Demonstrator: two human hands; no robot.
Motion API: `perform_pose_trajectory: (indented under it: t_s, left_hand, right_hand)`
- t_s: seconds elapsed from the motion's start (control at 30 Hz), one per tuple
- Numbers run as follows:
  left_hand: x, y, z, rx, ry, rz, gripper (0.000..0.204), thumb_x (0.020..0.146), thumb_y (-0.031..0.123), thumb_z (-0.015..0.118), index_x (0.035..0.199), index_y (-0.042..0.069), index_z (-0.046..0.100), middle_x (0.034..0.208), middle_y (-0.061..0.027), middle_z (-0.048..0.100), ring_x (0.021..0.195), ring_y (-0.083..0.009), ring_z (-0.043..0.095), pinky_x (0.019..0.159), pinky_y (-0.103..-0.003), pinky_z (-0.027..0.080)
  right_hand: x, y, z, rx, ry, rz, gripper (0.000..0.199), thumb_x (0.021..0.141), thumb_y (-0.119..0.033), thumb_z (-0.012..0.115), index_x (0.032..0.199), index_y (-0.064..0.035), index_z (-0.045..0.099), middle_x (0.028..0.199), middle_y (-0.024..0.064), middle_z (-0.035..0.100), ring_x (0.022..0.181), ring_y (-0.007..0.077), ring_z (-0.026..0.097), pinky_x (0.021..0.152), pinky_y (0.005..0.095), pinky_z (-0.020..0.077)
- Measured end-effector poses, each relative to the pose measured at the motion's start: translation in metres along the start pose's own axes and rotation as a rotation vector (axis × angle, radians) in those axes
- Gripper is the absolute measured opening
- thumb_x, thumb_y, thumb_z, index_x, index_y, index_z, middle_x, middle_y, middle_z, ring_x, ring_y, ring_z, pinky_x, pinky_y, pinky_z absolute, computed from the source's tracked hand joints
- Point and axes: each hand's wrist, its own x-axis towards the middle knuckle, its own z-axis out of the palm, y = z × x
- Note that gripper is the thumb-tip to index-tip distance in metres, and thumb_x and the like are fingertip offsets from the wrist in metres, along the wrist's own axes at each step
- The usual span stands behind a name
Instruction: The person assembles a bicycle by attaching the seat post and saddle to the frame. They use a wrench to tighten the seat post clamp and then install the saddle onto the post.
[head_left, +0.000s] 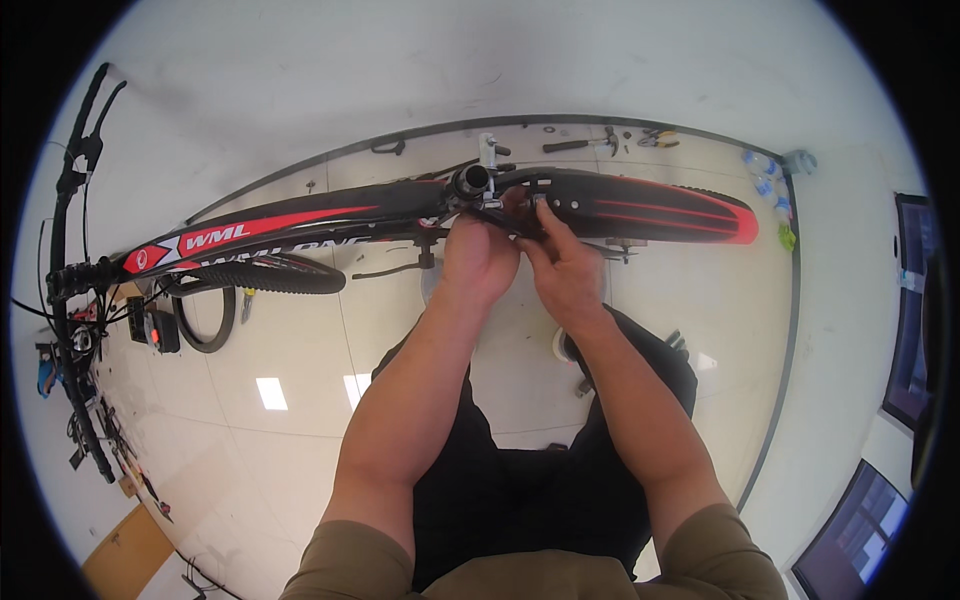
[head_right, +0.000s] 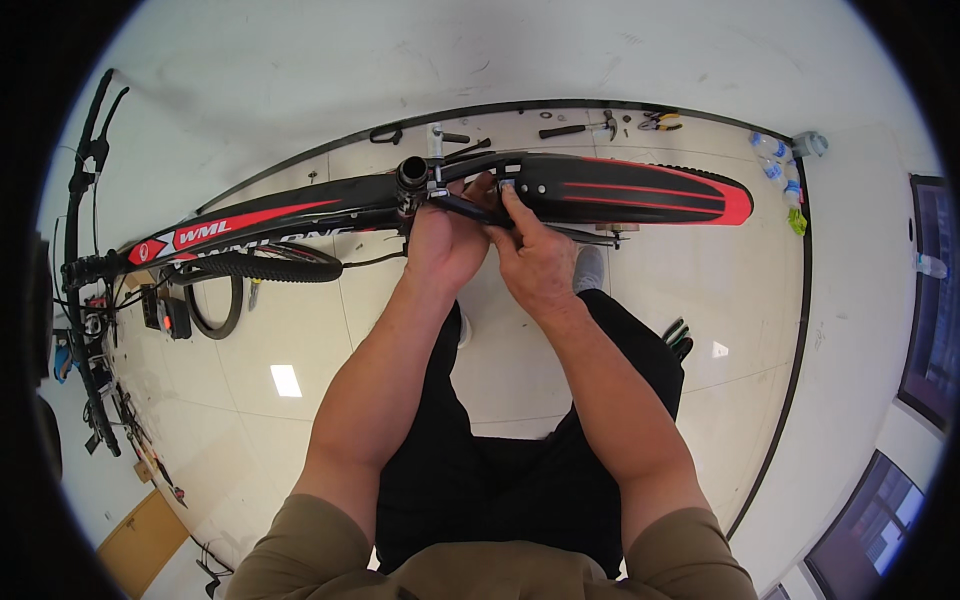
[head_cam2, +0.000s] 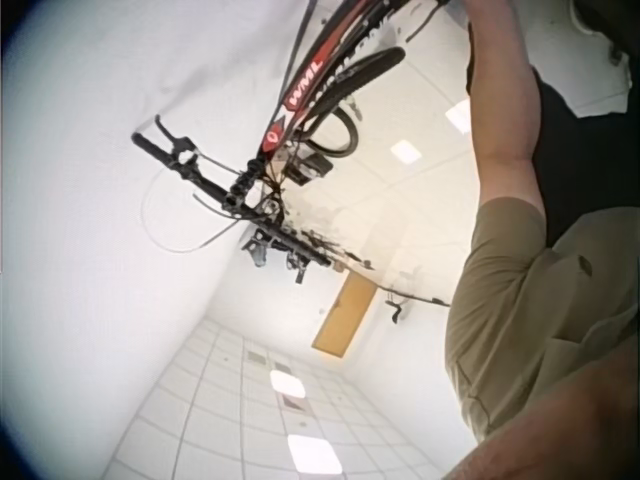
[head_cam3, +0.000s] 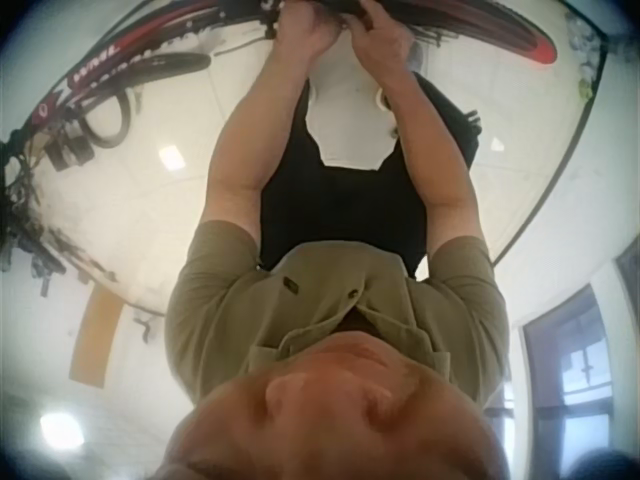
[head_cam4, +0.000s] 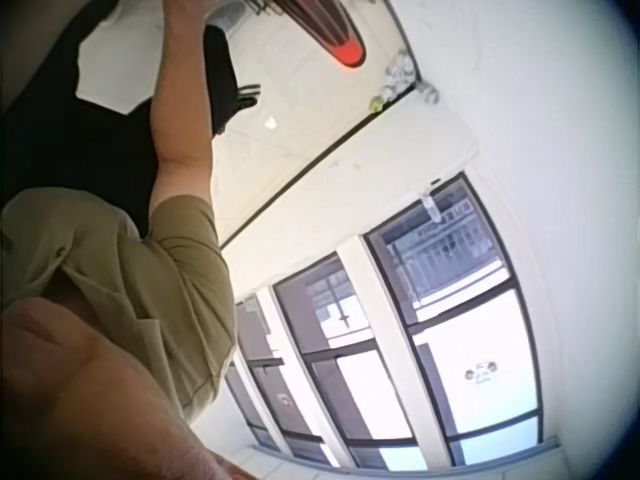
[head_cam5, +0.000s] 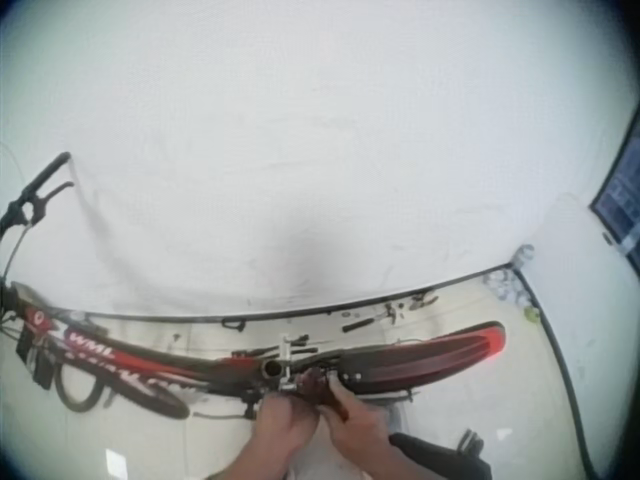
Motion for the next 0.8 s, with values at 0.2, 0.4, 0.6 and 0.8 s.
perform_pose_trajectory:
  t_s: [0.2,0.4,0.6,0.8]
  left_hand:
    - [0.002,-0.001,-0.001,0.0,-0.04,-0.05,0.038,0.102,0.04,0.048,0.113,0.007,0.063,0.108,-0.011,0.064,0.099,-0.0252,0.057,0.098,-0.042,0.044]
    - [0.003,-0.001,-0.003,-0.049,-0.055,-0.058,0.027,0.099,0.031,0.058,0.112,0.009,0.066,0.108,-0.008,0.065,0.099,-0.0242,0.057,0.097,-0.041,0.045]
    - [0.005,-0.003,-0.006,-0.066,-0.015,0.007,0.023,0.099,0.027,0.056,0.109,0.009,0.065,0.106,-0.0084,0.065,0.098,-0.0223,0.058,0.095,-0.04,0.047]
    - [0.011,-0.004,-0.015,-0.042,-0.059,0.02,0.019,0.099,0.023,0.054,0.107,0.008,0.063,0.104,-0.0086,0.065,0.099,-0.0224,0.06,0.096,-0.039,0.047]
  right_hand:
    - [0.0,0.0,-0.001,0.005,0.005,-0.002,0.055,0.083,-0.02,0.079,0.135,-0.0155,0.063,0.07,0.0093,0.069,0.062,0.0262,0.069,0.061,0.0371,0.0528]
    - [0.001,0.002,-0.002,0.014,0.002,0.006,0.055,0.083,-0.021,0.079,0.135,-0.0156,0.063,0.069,0.0097,0.069,0.061,0.0261,0.068,0.061,0.0367,0.0523]
    - [0.001,-0.002,-0.003,0.007,-0.002,0.01,0.054,0.083,-0.021,0.079,0.135,-0.0158,0.064,0.069,0.0092,0.069,0.06,0.0259,0.067,0.061,0.0365,0.052]
    - [0.001,-0.004,-0.003,0.004,-0.005,0.01,0.054,0.083,-0.022,0.08,0.135,-0.0153,0.064,0.069,0.0088,0.069,0.06,0.0251,0.067,0.061,0.0361,0.0521]
